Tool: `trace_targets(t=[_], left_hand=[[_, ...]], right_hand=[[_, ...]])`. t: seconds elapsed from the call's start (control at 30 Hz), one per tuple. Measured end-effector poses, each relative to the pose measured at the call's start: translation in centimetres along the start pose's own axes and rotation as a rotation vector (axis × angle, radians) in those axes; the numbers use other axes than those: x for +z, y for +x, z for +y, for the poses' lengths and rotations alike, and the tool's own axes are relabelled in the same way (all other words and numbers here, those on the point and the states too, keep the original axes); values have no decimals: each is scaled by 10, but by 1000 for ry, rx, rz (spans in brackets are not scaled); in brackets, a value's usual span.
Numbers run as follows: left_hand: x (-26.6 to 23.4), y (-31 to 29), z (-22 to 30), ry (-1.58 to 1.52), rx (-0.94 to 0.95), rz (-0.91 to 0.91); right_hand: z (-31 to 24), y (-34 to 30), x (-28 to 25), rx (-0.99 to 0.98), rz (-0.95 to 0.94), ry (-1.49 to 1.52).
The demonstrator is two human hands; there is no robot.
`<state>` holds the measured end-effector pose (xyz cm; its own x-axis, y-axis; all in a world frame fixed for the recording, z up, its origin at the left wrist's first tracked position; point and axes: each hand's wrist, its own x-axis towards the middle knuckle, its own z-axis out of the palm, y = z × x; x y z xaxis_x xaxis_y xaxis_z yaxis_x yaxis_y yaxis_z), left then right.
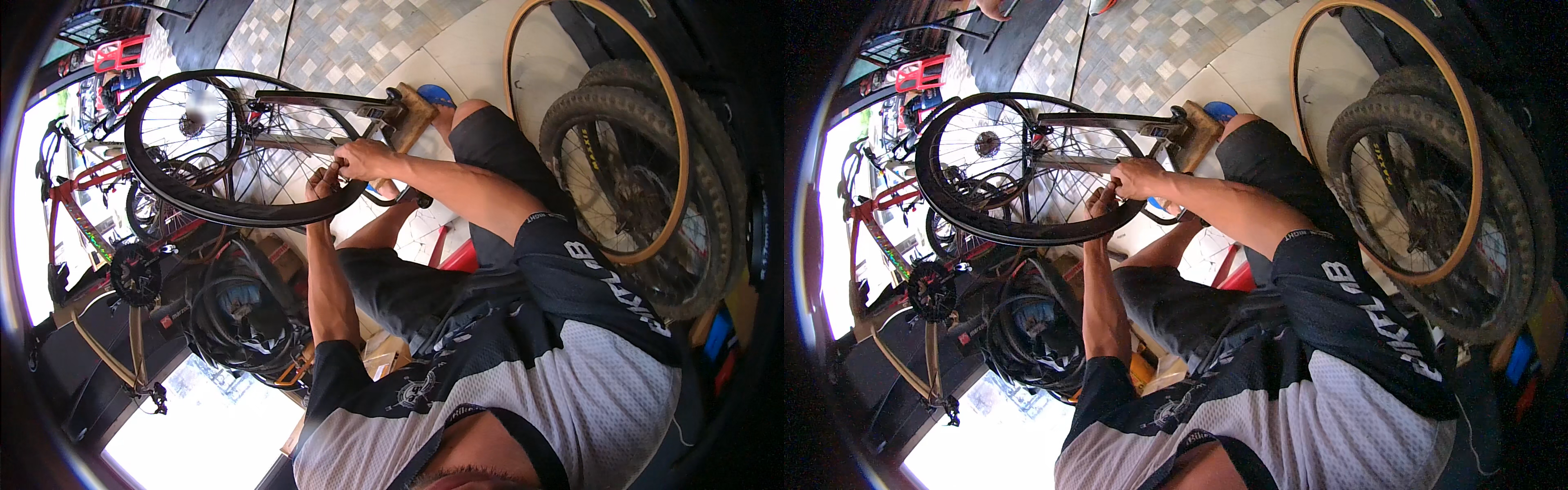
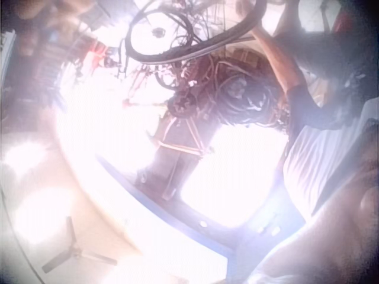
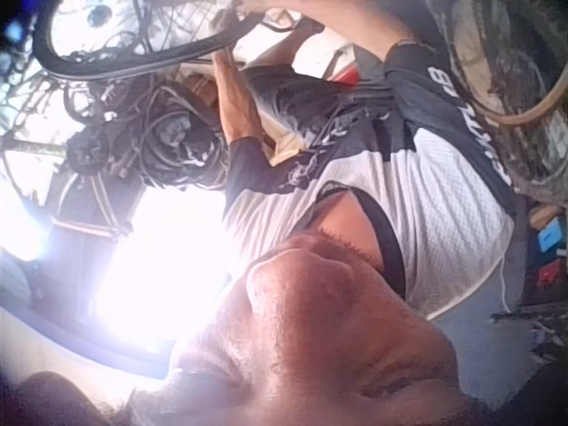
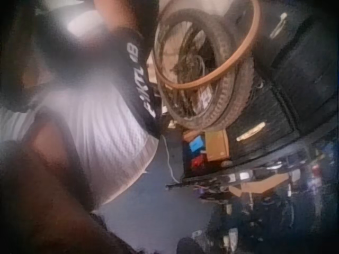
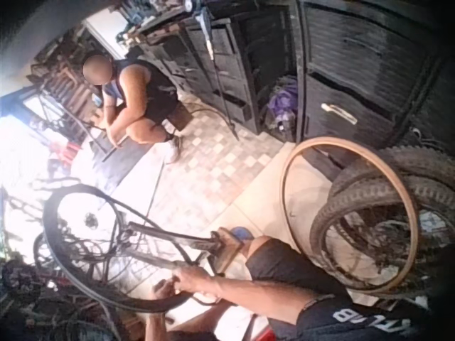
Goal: The person adjusts the spokes of a bicycle wheel mounted on a truing stand using a spoke wrench. They rotate the wheel and tighten or loosen individual spokes to align the rim.
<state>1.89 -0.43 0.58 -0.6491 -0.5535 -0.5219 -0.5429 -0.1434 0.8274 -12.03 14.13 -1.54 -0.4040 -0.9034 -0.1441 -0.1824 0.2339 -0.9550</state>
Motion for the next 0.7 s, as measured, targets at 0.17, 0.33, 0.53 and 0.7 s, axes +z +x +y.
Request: trace_targets(t=[0.17,0.33,0.53,0.7], left_hand=[[17,6,-6,-65,65,75],[2,6,-8,128,81,113],[3,4,3,69,35,161],[2,-1,11,142,-44,153]], right_hand=[[22,13,15,37,16,7],[26,19,24,-19,8,111],[31,19,22,49,21,156],[17,12,7,8,-24,109]])
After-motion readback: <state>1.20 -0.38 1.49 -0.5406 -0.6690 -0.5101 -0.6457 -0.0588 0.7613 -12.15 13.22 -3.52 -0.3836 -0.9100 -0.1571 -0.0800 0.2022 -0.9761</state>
